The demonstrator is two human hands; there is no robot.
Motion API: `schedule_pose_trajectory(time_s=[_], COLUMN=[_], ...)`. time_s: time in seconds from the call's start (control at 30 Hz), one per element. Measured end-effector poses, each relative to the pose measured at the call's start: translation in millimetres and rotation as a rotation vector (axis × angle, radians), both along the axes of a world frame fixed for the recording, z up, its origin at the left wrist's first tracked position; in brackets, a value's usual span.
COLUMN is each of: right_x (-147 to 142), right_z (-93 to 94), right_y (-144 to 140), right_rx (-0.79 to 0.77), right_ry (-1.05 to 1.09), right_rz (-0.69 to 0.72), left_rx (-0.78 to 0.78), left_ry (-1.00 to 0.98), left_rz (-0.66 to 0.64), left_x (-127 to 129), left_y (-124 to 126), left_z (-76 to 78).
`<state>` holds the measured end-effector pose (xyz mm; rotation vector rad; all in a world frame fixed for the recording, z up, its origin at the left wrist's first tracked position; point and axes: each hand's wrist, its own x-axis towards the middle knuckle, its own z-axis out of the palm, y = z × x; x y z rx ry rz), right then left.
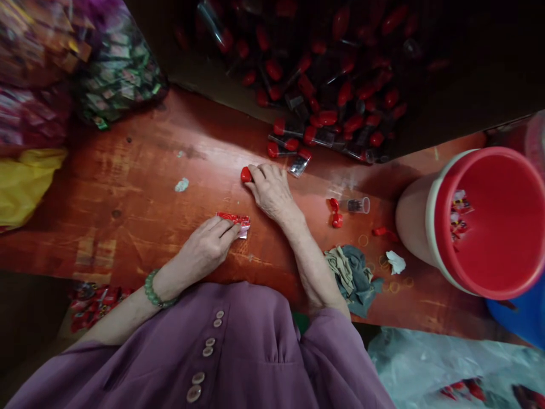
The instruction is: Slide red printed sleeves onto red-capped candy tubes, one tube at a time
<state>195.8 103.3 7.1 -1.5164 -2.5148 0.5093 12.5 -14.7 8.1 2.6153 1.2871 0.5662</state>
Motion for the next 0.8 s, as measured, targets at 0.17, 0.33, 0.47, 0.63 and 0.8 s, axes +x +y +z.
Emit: schedule_pose_trajectory(time_s=[0.17,0.33,0.47,0.63,0.8], right_x=[13.4,19.6,24.0,28.0,30.8], right_z=[-10.5,-12.7,-8.9,-2.9,-1.1], right_y=[-24.1,-45.7,-56.4,-64.2,-68.4], right_rx=[-0.375,-0.728,-0.749,-0.719,-0.74], right_ry=[0.85,1.408,1.533,1.592,1.541], right_rz=[-0.276,-0.47,-0.431,-0.412,-0.449], left_rx=[-0.038,0.033,0.038,-0.043,0.011], left_ry=[-0.062,-0.213,-0.2,-0.079,-0.156], left_rz=[0.062,0.114,0.087,0.068,0.12], left_x=[0.6,-2.7,-4.7,-2.3,-1.5], left_y=[0.9,5.9,7.5,4.1,7.4], left_z=[-0.2,-6.9,-5.5,-0.2,0.5])
